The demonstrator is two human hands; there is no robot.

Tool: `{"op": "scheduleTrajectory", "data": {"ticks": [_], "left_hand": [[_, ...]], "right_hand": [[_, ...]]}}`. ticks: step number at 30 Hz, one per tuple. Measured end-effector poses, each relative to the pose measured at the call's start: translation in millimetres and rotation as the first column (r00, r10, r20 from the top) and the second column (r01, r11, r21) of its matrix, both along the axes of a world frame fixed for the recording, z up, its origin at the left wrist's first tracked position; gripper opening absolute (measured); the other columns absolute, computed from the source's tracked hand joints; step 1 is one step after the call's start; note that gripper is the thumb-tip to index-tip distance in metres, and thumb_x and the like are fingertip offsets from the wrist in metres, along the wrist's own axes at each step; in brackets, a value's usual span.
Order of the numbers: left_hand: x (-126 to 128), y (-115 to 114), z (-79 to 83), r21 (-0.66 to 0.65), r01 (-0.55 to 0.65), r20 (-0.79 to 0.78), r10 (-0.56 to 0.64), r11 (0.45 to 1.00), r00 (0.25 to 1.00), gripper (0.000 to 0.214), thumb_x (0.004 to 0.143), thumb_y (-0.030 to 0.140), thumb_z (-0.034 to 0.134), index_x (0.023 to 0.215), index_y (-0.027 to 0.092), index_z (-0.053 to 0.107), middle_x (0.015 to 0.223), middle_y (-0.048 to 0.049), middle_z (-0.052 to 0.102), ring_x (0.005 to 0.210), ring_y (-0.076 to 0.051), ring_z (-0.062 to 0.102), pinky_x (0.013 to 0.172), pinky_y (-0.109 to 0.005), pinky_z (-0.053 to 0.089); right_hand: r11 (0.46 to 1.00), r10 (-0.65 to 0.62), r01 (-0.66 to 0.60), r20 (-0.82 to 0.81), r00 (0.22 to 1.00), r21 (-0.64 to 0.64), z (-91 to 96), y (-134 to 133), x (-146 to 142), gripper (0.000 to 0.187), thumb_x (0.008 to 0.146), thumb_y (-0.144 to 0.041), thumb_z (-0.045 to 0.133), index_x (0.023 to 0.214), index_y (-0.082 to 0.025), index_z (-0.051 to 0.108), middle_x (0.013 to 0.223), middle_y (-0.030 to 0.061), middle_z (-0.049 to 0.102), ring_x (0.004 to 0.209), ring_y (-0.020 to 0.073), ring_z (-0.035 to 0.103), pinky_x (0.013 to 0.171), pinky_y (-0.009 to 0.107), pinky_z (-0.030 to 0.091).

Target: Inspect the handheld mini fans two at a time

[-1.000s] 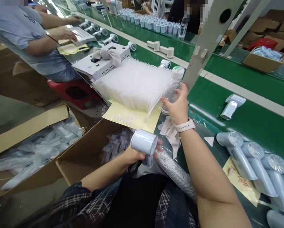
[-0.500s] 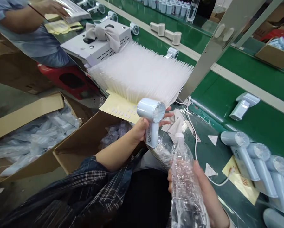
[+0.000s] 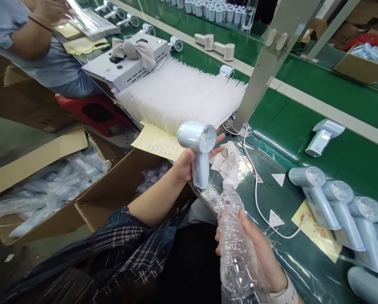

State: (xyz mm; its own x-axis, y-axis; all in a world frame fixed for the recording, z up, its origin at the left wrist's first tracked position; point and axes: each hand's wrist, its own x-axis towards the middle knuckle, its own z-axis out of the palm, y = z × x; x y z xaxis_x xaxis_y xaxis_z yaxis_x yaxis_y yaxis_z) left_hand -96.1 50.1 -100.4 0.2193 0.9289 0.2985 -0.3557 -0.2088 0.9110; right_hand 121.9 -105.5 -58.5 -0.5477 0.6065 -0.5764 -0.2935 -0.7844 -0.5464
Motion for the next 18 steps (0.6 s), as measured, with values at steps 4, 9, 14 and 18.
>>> {"op": "scheduleTrajectory", "data": {"ticks": [4,9,14,18], "left_hand": [[-6.0,-4.1,5.8,-0.088,0.086,0.244,-0.062,0.992,0.968,0.092,0.077,0.088,0.075,0.14,0.023,0.065,0.154,-0.019,0.068,0.155,-0.041,0.055,0.112,-0.048,0.062],[-13.9,-0.2,-0.3,-0.162,0.122,0.253,-0.079,0.979,0.964,0.09,0.083,0.097,0.058,0.128,0.019,0.066,0.132,-0.0202,0.078,0.126,-0.036,0.077,0.077,-0.035,0.068],[-28.1,-4.8,14.7,-0.245,0.115,0.319,-0.032,0.963,0.947,0.082,0.081,0.092,0.068,0.115,0.017,0.068,0.124,-0.0173,0.08,0.096,-0.026,0.082,0.061,-0.027,0.063],[-34.0,-27.3,33.1,-0.351,0.167,0.423,-0.003,0.922,0.906,0.076,0.072,0.083,0.085,0.101,0.015,0.07,0.098,-0.0073,0.079,0.075,-0.018,0.077,0.055,-0.025,0.062]], "right_hand": [[0.999,-0.046,0.041,0.223,0.974,0.024,12.1,14.5,14.5,0.056,0.076,-0.078,0.081,0.099,-0.028,0.088,0.083,0.0104,0.08,0.059,0.0262,0.073,0.051,0.037,0.061],[0.679,-0.47,-0.055,0.49,0.734,0.732,50.6,110.1,-6.4,0.06,0.08,-0.075,0.083,0.105,-0.019,0.078,0.106,0.0169,0.079,0.096,0.0344,0.078,0.086,0.05,0.066],[0.311,-0.769,-0.301,0.425,0.477,0.901,44.4,200.7,-60.0,0.09,0.081,-0.083,0.076,0.137,-0.015,0.054,0.123,0.022,0.07,0.116,0.0392,0.071,0.103,0.058,0.056],[0.314,-0.673,-0.463,0.539,0.507,0.829,18.5,216.1,-68.3,0.091,0.087,-0.077,0.073,0.151,-0.018,0.045,0.141,0.0235,0.065,0.124,0.0387,0.069,0.107,0.056,0.055]]}}
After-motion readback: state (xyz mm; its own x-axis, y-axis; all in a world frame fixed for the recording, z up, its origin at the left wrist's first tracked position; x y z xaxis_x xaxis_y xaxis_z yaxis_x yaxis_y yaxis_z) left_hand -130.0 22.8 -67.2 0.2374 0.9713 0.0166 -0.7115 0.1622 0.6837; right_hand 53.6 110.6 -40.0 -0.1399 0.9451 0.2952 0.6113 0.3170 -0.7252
